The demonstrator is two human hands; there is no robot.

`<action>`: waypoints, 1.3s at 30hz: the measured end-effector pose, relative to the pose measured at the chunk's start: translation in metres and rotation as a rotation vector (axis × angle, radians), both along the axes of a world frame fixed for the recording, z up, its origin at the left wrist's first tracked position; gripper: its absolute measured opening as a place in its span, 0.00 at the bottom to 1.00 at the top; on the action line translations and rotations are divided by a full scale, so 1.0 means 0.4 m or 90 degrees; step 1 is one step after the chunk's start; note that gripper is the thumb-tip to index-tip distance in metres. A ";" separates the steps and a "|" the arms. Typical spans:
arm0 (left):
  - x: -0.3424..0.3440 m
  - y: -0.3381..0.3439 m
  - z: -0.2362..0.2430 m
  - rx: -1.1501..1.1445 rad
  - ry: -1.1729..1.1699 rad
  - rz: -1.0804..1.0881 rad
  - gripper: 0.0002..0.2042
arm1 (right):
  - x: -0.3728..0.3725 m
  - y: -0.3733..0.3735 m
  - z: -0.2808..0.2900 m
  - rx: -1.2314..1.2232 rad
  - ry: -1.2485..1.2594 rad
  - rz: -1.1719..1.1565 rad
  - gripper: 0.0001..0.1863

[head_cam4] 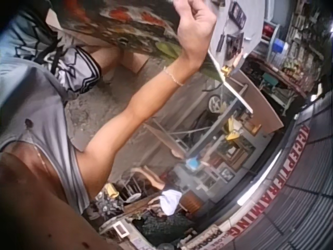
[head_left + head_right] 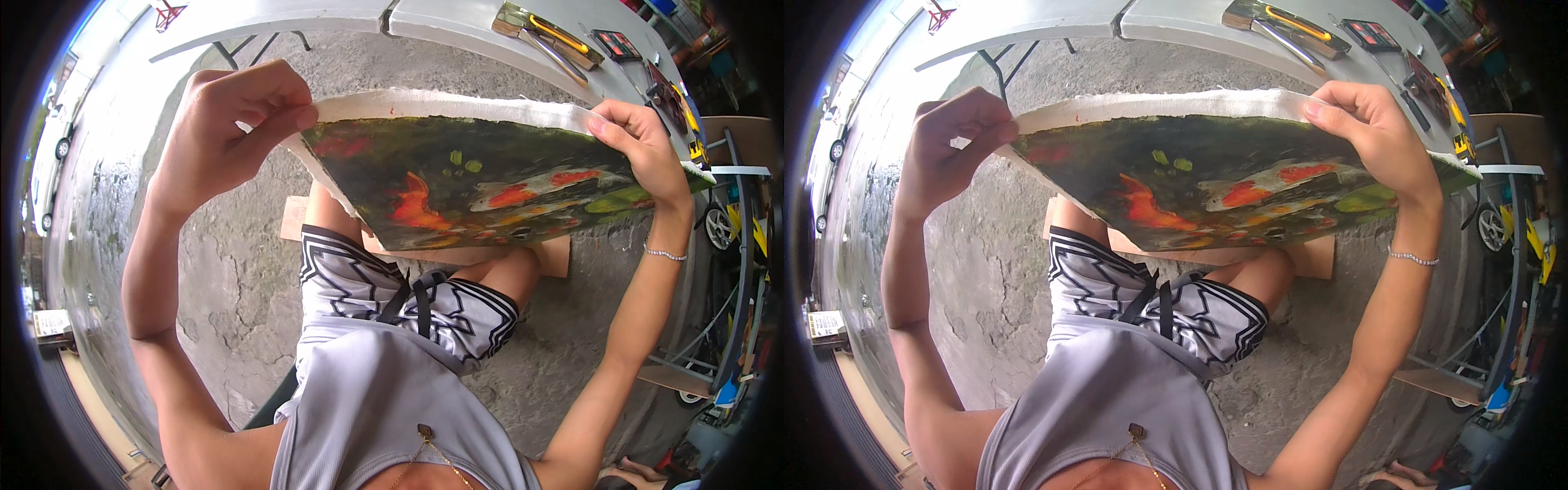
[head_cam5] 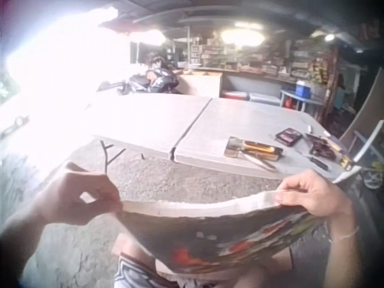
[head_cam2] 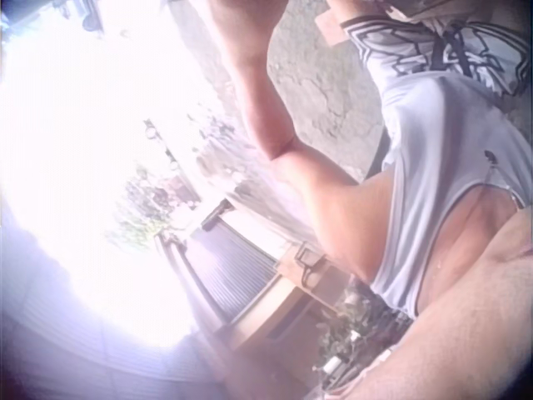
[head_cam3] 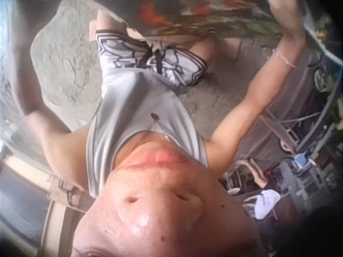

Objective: The person trims the excess white canvas border from a printed artwork using a utility knife. They repeatedly rotate the artwork and shave off the overhang along each edge, then peel away the cut strips by hand.

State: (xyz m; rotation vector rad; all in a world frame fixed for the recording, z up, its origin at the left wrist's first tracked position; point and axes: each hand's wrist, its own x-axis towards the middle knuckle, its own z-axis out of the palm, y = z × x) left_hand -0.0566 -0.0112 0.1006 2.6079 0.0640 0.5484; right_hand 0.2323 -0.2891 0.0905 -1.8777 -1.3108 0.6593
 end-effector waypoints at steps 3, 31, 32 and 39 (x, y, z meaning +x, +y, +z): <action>-0.002 0.002 -0.011 0.018 -0.041 0.005 0.03 | 0.002 0.001 -0.003 -0.005 0.029 -0.007 0.14; 0.410 -0.274 -0.002 -0.027 0.213 -0.127 0.17 | 0.041 -0.009 -0.014 0.118 -0.015 0.053 0.12; 0.413 -0.267 -0.006 -0.032 0.200 -0.142 0.17 | 0.038 -0.012 -0.007 0.102 -0.014 0.063 0.12; 0.408 -0.281 -0.018 -0.090 0.178 -0.143 0.16 | -0.009 -0.021 0.029 -0.039 0.024 0.032 0.10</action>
